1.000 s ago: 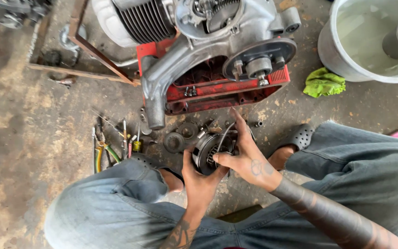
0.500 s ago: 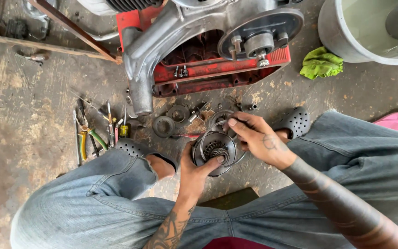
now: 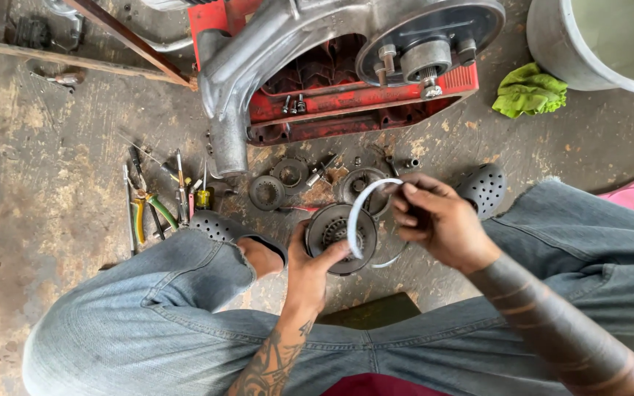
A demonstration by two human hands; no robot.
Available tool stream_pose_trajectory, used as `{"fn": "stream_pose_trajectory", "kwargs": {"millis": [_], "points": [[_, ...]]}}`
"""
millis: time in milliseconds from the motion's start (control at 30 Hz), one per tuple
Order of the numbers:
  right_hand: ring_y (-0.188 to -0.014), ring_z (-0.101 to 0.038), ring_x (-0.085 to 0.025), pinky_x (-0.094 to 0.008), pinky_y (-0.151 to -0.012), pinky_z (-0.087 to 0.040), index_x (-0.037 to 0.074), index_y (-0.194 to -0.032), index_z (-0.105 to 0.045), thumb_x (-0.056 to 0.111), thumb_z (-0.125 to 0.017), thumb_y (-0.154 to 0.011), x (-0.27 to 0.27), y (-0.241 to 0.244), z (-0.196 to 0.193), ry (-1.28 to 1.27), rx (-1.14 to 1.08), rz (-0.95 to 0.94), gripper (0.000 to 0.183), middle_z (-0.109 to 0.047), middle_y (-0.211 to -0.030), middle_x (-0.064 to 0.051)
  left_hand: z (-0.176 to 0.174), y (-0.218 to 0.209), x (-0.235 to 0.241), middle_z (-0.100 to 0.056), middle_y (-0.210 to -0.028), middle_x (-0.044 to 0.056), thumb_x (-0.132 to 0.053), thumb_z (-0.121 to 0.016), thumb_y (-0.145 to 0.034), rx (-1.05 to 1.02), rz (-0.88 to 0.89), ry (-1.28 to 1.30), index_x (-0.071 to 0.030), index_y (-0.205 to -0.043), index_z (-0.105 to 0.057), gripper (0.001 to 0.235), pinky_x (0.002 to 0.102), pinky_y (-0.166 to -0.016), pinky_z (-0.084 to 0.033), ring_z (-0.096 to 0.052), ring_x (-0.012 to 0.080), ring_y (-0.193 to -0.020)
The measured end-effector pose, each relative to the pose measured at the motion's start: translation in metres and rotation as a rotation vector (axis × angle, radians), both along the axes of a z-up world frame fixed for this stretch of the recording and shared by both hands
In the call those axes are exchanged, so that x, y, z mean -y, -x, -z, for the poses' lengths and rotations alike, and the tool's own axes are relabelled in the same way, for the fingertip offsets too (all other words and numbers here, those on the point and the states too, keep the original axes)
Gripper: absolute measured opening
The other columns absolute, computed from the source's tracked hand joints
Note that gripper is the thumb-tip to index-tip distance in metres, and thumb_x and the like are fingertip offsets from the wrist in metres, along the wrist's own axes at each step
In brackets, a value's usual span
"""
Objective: Disassembling and inspecting a motorcycle clutch assembly
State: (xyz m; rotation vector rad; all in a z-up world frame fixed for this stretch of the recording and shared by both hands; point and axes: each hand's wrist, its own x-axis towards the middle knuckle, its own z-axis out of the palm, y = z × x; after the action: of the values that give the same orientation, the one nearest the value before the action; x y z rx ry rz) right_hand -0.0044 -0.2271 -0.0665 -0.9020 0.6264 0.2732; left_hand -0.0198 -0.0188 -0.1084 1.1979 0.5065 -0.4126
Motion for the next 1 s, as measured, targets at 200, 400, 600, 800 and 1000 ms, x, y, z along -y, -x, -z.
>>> {"fn": "stream_pose_trajectory", "kwargs": {"millis": [200,400,600,800,1000], "points": [[-0.078,-0.064,-0.019,-0.032,-0.066,-0.06,-0.004,-0.117,-0.07,0.01,-0.075,-0.091,0.095,-0.014,0.082,0.48,-0.142,-0.002,0.03,-0.066,-0.093,-0.017,-0.023,-0.021,-0.002,-0.059,-0.115,0.02,-0.001,-0.093,-0.055,-0.091,-0.27,-0.055,0.006,-0.135,-0.054,0.09,0.043,-0.097,-0.051,-0.059,0.0293,-0.106],[-0.069,-0.065,-0.027,-0.037,-0.064,-0.051,0.001,-0.111,-0.076,0.01,-0.065,-0.094,0.162,0.019,0.225,1.454,-0.011,-0.296,0.023,-0.075,-0.089,-0.013,-0.045,-0.044,-0.053,-0.056,-0.125,0.017,-0.011,-0.074,-0.054,-0.147,-0.217,-0.011,-0.006,-0.139,-0.047,0.089,0.052,-0.086,-0.054,-0.06,0.0336,-0.108],[-0.068,-0.074,-0.021,-0.034,-0.06,-0.059,0.002,-0.109,-0.071,0.007,-0.055,-0.098,0.156,-0.004,0.225,1.107,-0.225,-0.292,0.019,-0.074,-0.088,-0.013,-0.045,-0.037,-0.079,-0.067,-0.107,0.016,-0.013,-0.075,-0.071,0.065,-0.237,0.059,-0.003,-0.137,-0.051,0.071,0.03,-0.042,-0.058,-0.07,0.0256,-0.069],[-0.075,-0.075,-0.023,-0.039,-0.062,-0.064,0.005,-0.118,-0.068,0.009,-0.052,-0.1,0.159,-0.014,0.277,0.916,-0.448,-0.18,0.025,-0.072,-0.103,-0.013,-0.034,-0.03,-0.094,-0.067,-0.108,0.016,-0.003,-0.068,-0.079,0.129,-0.191,0.108,-0.002,-0.138,-0.052,0.062,0.037,-0.049,-0.065,-0.069,0.0229,-0.075],[-0.073,-0.068,-0.021,-0.035,-0.06,-0.063,0.007,-0.124,-0.072,0.015,-0.061,-0.099,0.156,-0.011,0.338,0.78,-0.419,-0.065,0.028,-0.071,-0.092,-0.013,-0.008,-0.021,-0.103,-0.067,-0.112,0.016,-0.002,-0.064,-0.077,0.005,-0.183,0.208,0.003,-0.138,-0.054,0.062,0.032,-0.082,-0.051,-0.064,0.0233,-0.091]]}}
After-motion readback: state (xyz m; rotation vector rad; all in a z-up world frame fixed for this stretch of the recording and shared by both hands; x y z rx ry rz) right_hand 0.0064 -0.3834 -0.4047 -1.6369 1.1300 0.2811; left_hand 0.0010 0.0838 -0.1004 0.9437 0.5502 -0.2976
